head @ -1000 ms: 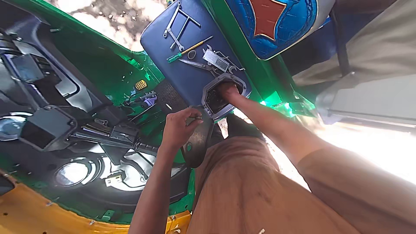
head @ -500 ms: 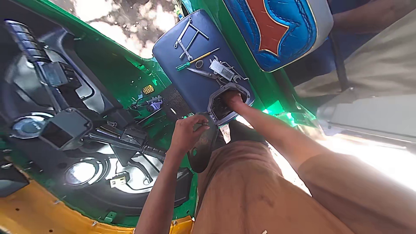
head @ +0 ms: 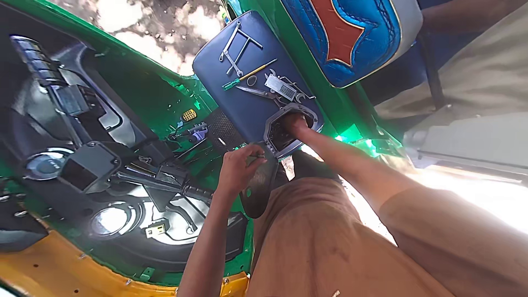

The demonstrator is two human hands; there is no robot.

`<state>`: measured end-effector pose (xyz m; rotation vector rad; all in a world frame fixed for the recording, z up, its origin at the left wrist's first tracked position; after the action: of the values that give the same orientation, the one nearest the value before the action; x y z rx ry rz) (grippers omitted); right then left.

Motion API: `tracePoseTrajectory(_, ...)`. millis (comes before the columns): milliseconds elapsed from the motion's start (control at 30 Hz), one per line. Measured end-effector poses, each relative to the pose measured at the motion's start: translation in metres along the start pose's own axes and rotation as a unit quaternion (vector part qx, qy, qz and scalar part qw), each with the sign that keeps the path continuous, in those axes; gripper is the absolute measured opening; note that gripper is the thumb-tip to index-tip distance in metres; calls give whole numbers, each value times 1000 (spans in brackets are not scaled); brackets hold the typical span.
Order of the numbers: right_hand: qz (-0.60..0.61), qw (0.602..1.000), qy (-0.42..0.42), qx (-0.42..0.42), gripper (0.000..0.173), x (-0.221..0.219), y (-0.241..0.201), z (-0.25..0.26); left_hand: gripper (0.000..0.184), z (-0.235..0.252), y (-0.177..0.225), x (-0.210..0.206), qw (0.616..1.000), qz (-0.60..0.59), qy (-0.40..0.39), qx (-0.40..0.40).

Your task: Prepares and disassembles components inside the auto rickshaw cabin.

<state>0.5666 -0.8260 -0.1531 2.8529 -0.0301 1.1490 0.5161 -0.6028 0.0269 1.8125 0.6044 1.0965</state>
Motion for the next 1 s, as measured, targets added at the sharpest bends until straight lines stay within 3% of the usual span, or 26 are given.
tracePoseTrajectory(533, -28, 999, -15, 23, 29, -2, -5, 0, 19, -5, 0, 0, 1000, 15, 3, -4)
tracePoseTrajectory(700, -75, 975, 136, 160, 13, 21, 6, -25, 19, -1, 7, -4, 1000, 6, -5, -4)
tracePoseTrajectory(767, -33, 984, 88, 149, 7, 42, 13, -41, 19, -1, 11, -6, 1000, 27, -1, -3)
tracePoseTrajectory(833, 133, 978, 71, 145, 11, 45, 28, -52, 19, 0, 15, -7, 999, 51, 11, -4)
tracePoseTrajectory(867, 271, 948, 63, 155, 14, 40, 35, -60, 19, 0, 17, -9, 998, 55, 14, -2)
tracePoseTrajectory(933, 545, 818, -1, 184, 14, 28, 38, -85, 18, 3, 24, -12, 998, 54, 15, 4)
tracePoseTrajectory(1000, 675, 709, -50, 201, 16, 22, 35, -113, 18, 4, 33, -15, 999, 51, 13, 10)
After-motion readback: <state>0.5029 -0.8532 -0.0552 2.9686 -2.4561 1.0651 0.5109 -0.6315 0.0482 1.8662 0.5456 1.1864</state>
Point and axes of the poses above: each hand's wrist, its own z-axis towards the middle knuckle, its own x-axis out of the back of the hand, y = z × x, the point moved 6 cm from there along z, towards the middle knuckle, and after that the axes turned 9 degrees about -z, right-handed, at the moved point
